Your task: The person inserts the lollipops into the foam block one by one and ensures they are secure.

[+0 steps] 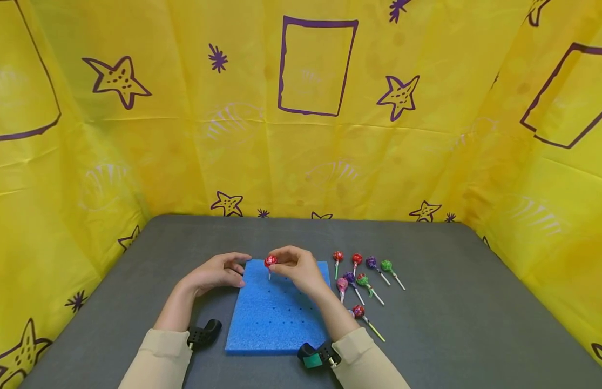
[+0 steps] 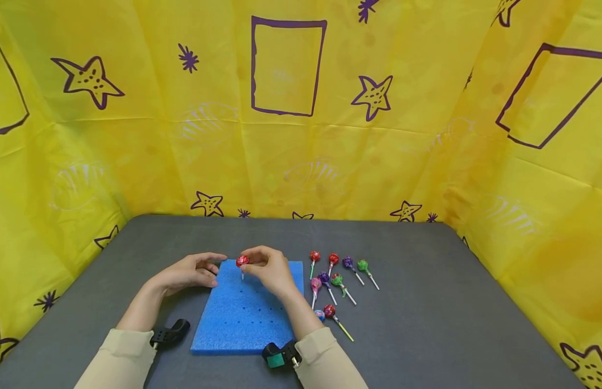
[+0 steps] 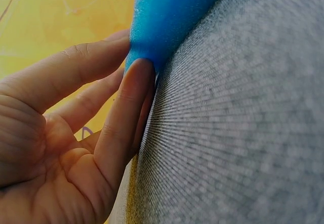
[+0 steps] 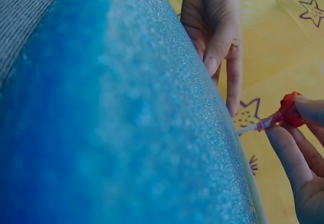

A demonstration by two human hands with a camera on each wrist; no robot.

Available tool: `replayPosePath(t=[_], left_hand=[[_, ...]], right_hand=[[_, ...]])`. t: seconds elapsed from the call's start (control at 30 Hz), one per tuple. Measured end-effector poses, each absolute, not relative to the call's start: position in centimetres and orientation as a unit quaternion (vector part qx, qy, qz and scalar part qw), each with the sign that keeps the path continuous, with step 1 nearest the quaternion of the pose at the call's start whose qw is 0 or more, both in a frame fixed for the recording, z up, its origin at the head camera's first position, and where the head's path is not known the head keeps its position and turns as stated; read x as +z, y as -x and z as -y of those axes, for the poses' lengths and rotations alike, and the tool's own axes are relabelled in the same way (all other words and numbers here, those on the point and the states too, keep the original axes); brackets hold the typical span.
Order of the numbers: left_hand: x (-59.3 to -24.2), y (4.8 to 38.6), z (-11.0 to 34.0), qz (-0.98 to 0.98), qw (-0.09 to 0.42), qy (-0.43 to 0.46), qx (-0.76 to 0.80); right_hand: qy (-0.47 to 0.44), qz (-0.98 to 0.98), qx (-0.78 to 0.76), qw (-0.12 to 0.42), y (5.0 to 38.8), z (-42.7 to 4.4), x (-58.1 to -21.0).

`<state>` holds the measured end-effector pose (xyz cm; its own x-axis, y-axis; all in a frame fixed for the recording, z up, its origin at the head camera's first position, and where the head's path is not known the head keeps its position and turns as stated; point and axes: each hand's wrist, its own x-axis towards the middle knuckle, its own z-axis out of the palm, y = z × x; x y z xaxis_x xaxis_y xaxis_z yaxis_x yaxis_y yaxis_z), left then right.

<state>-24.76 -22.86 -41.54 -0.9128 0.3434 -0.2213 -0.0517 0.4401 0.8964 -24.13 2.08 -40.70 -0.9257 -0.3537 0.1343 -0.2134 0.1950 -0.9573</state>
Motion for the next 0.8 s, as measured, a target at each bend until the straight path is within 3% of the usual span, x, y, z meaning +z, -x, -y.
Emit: replayPosePath(t=[0.8], left_hand=[[-41.53, 24.67, 22.91, -0.824, 0.192, -0.093, 0.524]], right_hand=[[0.187, -0.803, -0.566, 0.015, 23.71, -2.49, -40.19]])
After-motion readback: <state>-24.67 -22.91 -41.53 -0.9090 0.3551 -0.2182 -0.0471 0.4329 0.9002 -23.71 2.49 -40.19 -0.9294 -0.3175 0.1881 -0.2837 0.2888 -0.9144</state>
